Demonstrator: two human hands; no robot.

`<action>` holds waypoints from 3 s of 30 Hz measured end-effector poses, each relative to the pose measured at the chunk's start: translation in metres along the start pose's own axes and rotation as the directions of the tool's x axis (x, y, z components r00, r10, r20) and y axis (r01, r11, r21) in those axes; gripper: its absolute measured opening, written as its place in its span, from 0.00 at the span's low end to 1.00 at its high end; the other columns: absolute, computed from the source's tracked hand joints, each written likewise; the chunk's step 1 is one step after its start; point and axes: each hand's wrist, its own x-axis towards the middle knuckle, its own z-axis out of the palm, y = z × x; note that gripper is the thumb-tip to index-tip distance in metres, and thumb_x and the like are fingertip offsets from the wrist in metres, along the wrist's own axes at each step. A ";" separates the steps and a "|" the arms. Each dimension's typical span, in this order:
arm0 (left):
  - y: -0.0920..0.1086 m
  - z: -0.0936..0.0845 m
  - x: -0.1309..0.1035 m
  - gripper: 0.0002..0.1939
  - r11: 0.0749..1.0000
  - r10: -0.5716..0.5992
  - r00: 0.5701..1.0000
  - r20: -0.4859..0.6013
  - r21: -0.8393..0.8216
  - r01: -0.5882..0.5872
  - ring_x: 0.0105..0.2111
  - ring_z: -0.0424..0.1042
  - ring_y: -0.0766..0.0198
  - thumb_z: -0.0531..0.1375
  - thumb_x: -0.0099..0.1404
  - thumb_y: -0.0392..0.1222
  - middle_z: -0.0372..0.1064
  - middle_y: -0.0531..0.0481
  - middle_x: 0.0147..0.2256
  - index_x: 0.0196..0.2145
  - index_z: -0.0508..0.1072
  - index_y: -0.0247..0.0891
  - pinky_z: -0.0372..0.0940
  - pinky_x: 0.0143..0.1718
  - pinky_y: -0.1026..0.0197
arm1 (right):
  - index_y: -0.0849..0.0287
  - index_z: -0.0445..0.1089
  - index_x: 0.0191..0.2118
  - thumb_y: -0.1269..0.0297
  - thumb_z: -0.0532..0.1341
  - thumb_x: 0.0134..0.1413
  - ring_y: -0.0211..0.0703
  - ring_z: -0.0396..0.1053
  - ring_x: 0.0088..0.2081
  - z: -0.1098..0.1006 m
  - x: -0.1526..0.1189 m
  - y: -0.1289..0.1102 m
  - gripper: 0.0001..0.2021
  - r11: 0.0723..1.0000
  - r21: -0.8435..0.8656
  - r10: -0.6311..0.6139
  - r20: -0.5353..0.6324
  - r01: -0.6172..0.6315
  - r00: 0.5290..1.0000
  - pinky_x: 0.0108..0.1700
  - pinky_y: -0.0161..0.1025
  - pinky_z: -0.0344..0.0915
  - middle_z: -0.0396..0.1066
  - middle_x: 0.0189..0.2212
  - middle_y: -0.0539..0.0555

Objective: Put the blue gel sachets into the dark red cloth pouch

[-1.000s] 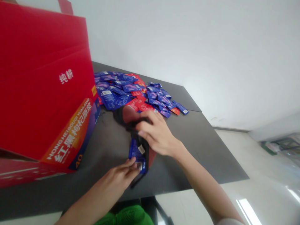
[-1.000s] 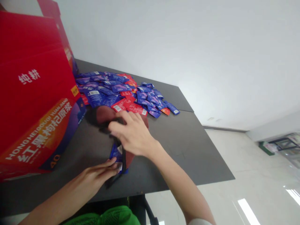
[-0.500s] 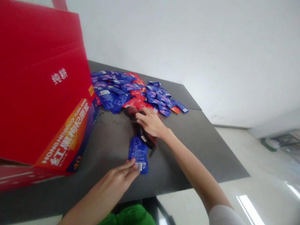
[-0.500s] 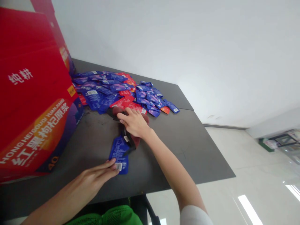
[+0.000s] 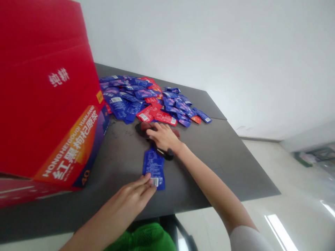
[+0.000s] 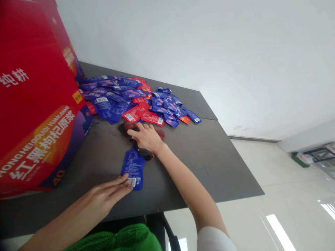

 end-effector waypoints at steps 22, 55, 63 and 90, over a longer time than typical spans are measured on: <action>0.027 -0.047 0.098 0.23 0.829 -0.559 0.821 0.115 0.078 0.553 0.35 0.74 0.54 0.55 0.60 0.34 0.73 0.40 0.33 0.53 0.59 0.33 0.66 0.33 0.59 | 0.56 0.68 0.38 0.63 0.54 0.56 0.46 0.63 0.44 -0.088 -0.179 0.048 0.08 0.858 0.259 0.428 -0.839 -0.444 0.337 0.46 0.46 0.60 0.63 0.41 0.57; -0.085 -0.024 0.078 0.30 0.814 -0.514 0.845 -0.147 0.226 0.534 0.63 0.40 0.41 0.44 0.66 0.48 0.47 0.31 0.62 0.59 0.56 0.24 0.43 0.58 0.38 | 0.59 0.68 0.38 0.66 0.55 0.55 0.44 0.63 0.44 -0.086 -0.238 0.050 0.07 0.795 0.351 0.422 -0.906 -0.496 0.036 0.47 0.45 0.59 0.64 0.41 0.56; -0.086 -0.084 0.250 0.20 0.936 -0.291 0.956 0.045 0.219 0.275 0.50 0.64 0.55 0.53 0.65 0.47 0.62 0.42 0.52 0.52 0.63 0.37 0.60 0.50 0.45 | 0.61 0.67 0.38 0.63 0.56 0.53 0.45 0.62 0.43 -0.052 -0.259 0.086 0.08 0.683 0.504 0.511 -0.847 -0.528 -0.147 0.47 0.46 0.58 0.64 0.39 0.56; -0.058 -0.109 0.376 0.27 0.947 -0.316 0.946 0.071 0.093 0.309 0.41 0.69 0.58 0.51 0.62 0.58 0.68 0.41 0.43 0.46 0.67 0.31 0.64 0.42 0.54 | 0.59 0.68 0.37 0.64 0.59 0.52 0.44 0.65 0.46 -0.009 -0.280 0.095 0.07 0.618 0.672 0.634 -0.733 -0.408 -0.246 0.48 0.46 0.59 0.67 0.41 0.55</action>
